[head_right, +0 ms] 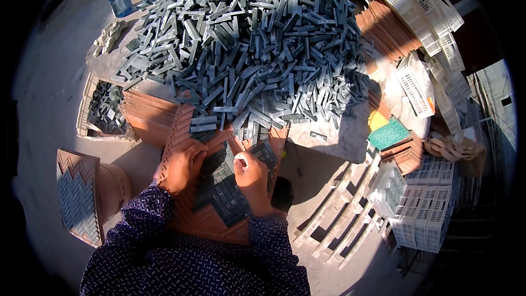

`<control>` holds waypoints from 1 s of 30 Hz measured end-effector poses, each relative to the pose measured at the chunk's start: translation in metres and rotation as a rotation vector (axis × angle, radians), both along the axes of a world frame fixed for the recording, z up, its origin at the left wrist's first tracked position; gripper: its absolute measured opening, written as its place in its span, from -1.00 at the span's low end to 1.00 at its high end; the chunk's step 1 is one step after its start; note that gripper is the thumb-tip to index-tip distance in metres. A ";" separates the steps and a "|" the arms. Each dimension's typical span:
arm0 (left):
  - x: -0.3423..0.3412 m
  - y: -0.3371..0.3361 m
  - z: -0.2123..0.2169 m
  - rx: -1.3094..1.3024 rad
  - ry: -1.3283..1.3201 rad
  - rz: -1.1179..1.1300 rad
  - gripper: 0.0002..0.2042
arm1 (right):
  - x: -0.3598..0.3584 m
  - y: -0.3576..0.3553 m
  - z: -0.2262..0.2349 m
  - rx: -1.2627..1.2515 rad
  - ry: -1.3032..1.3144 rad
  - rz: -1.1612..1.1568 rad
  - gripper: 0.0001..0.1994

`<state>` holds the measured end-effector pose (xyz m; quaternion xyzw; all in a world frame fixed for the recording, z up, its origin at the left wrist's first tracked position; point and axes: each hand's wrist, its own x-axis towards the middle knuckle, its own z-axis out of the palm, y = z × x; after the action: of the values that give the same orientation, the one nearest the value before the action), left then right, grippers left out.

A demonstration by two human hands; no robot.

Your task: The person picks small rectangular tiles from a large pile and places them one by one onto a wooden board, forming a herringbone pattern. The person continues arranging the tiles in a consistent orientation to extend the pattern across the board surface.

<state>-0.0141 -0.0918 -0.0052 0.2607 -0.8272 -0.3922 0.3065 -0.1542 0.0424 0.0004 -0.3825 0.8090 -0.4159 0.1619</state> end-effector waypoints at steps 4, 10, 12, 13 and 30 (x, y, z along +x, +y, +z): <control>0.005 0.001 -0.001 0.063 -0.005 0.006 -0.90 | -0.001 -0.008 0.009 0.120 0.417 0.070 -0.85; 0.010 0.002 0.005 0.093 -0.007 -0.004 -0.90 | -0.027 -0.034 0.018 0.021 0.235 0.297 -0.81; 0.015 0.002 0.008 0.109 0.010 -0.012 -0.89 | -0.039 -0.039 0.022 0.095 0.232 0.424 -0.76; 0.017 0.001 0.012 0.137 -0.009 -0.012 -0.89 | -0.044 -0.041 0.025 0.135 0.232 0.488 -0.74; -0.002 0.028 0.015 -0.248 0.025 -0.269 -0.78 | -0.057 -0.016 0.002 0.064 0.541 -0.077 -0.55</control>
<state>-0.0159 -0.0634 0.0094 0.1032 -0.8927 -0.3279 0.2916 -0.2108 0.0261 0.0022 -0.4433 0.8496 -0.2786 -0.0638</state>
